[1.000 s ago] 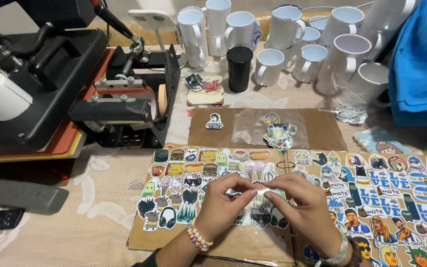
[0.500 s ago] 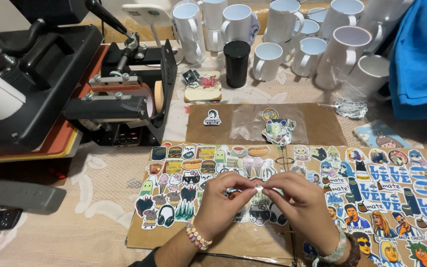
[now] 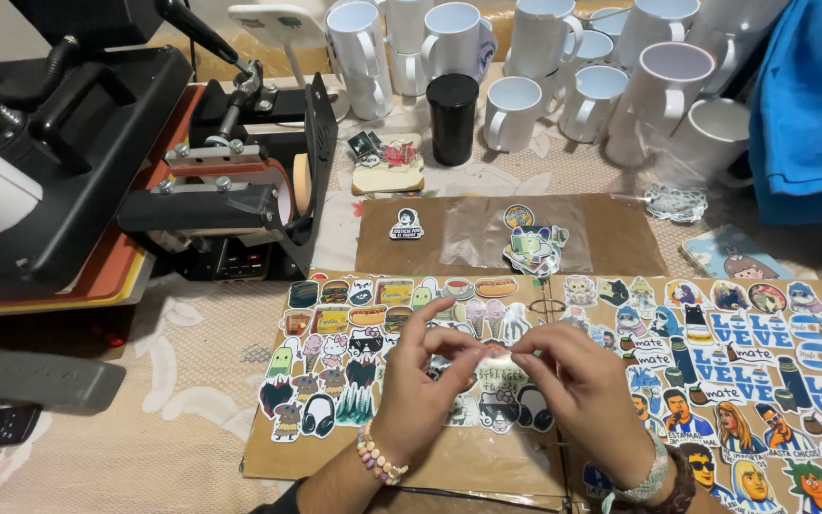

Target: Peeling stickers and adhering them into a binder

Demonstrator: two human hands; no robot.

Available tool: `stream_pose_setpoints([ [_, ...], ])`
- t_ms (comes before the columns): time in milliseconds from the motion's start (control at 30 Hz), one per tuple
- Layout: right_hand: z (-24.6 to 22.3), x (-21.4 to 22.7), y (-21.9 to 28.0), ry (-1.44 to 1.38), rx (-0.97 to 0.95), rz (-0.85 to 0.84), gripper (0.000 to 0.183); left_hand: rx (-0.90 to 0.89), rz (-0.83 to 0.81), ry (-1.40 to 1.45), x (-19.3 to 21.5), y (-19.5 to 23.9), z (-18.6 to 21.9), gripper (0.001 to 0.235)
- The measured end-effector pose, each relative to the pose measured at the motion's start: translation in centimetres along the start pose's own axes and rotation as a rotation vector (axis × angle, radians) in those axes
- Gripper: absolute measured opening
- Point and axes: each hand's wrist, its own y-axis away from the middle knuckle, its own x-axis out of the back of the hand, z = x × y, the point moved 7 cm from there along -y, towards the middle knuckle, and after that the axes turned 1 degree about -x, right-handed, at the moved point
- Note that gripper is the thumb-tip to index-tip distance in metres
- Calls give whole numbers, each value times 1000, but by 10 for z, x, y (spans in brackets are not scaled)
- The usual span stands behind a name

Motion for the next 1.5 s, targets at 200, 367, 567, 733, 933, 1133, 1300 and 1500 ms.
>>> stream_pose_setpoints([
  [200,65,-18,18,-620,-623,-54,12,-546,-56,-342,2,2,39,16],
  [367,65,-26,29,-755,-872,-143,9,-760,-132,-537,-7,17,40,27],
  [567,70,-33,33,-791,-914,-218,8,-937,-90,-621,-6,23,42,22],
  [733,72,-34,33,-757,-905,-251,8,-1006,-101,-602,-7,25,50,14],
  [933,72,-34,33,-765,-918,-256,10,-1065,-93,-661,-8,25,51,24],
  [1133,75,-34,34,-771,-918,-253,8,-1090,-94,-675,-9,27,53,18],
  [1300,78,-36,35,-750,-933,-259,9,-1114,-109,-649,-9,28,52,18],
  [1500,72,-31,30,-659,-892,-333,10,-1132,-105,-689,-10,27,52,22],
])
